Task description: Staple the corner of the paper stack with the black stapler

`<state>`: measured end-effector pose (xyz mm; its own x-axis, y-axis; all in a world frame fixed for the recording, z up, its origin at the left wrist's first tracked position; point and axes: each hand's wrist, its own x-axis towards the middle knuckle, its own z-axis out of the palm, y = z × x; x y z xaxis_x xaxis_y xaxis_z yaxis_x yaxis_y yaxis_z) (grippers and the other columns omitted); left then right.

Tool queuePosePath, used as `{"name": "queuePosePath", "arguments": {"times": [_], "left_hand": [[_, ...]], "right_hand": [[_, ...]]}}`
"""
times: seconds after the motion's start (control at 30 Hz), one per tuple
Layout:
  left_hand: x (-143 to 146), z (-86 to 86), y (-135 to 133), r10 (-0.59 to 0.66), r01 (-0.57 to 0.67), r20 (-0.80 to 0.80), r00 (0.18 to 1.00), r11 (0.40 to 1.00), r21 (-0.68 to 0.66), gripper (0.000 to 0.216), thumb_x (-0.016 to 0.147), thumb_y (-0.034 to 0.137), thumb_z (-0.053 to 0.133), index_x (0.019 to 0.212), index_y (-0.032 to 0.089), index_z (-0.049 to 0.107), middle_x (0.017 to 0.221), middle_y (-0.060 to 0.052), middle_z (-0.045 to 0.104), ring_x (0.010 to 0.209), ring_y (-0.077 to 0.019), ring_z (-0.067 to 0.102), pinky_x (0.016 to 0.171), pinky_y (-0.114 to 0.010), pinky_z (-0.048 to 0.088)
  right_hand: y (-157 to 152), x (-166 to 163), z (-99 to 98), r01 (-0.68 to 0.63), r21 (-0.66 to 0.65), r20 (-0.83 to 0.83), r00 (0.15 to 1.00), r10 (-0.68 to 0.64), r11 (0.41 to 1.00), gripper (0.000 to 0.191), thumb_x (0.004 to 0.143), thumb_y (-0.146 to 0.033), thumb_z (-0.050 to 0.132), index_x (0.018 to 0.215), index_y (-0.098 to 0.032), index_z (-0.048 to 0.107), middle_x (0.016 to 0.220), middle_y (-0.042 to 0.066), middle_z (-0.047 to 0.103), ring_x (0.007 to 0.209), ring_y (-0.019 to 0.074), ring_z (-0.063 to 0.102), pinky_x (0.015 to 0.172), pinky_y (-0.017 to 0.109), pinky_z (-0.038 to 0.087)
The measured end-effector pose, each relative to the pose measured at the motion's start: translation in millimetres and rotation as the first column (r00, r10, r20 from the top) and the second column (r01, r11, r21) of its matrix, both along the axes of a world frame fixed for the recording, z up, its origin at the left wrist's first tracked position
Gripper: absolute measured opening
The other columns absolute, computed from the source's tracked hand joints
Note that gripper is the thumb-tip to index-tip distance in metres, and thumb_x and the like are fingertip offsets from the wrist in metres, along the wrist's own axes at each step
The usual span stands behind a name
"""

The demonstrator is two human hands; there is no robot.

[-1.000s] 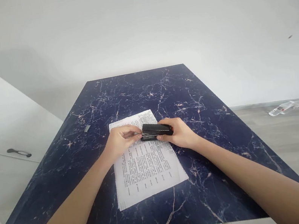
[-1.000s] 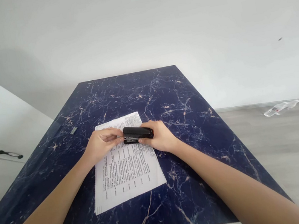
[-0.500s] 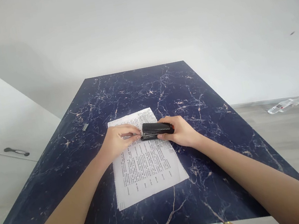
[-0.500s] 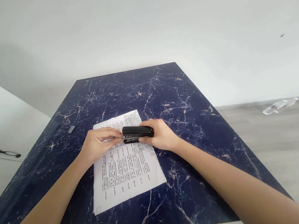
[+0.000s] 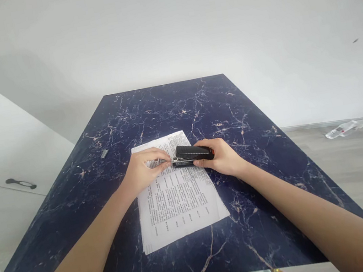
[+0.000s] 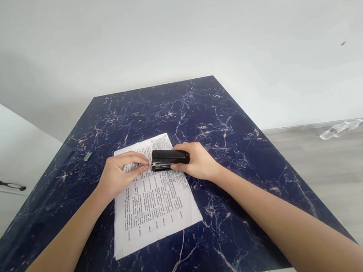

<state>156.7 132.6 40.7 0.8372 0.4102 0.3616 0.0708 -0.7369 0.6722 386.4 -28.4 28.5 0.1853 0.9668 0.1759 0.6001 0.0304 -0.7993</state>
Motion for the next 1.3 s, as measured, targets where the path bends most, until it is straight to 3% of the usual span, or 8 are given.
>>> {"name": "queuePosePath", "arguments": {"times": [0.2,1.0,1.3], "left_hand": [[-0.1,1.6,0.1,0.031,-0.029,0.024,0.999,0.996,-0.079,0.008,0.088,0.030,0.074,0.091,0.025,0.079,0.098,-0.005,0.077,0.091,-0.0187,0.073,0.087,-0.035,0.060],[0.2,0.7,0.3,-0.006,-0.011,-0.121,0.993,0.991,-0.136,0.010,0.087,0.031,0.074,0.093,0.026,0.081,0.102,-0.005,0.078,0.093,-0.0197,0.073,0.088,-0.037,0.062],[0.2,1.9,-1.3,0.026,-0.038,-0.061,0.998,0.977,-0.208,0.012,0.086,0.033,0.076,0.094,0.025,0.079,0.099,-0.005,0.077,0.092,-0.0192,0.073,0.092,-0.039,0.062]], "right_hand": [[-0.6,-0.4,1.1,-0.003,0.000,-0.007,1.000,0.003,1.000,0.019,0.080,-0.030,0.076,0.096,-0.021,0.072,0.084,0.001,0.066,0.074,0.0176,0.058,0.069,0.032,0.041],[-0.2,-0.5,2.6,-0.020,0.001,0.015,1.000,0.020,1.000,0.021,0.078,-0.028,0.076,0.097,-0.021,0.073,0.092,0.003,0.071,0.079,0.0199,0.061,0.074,0.034,0.043],[-1.1,-0.9,3.2,-0.026,-0.008,-0.042,0.999,0.026,1.000,0.017,0.079,-0.029,0.074,0.093,-0.020,0.071,0.082,0.001,0.066,0.073,0.0172,0.056,0.067,0.031,0.040]]}}
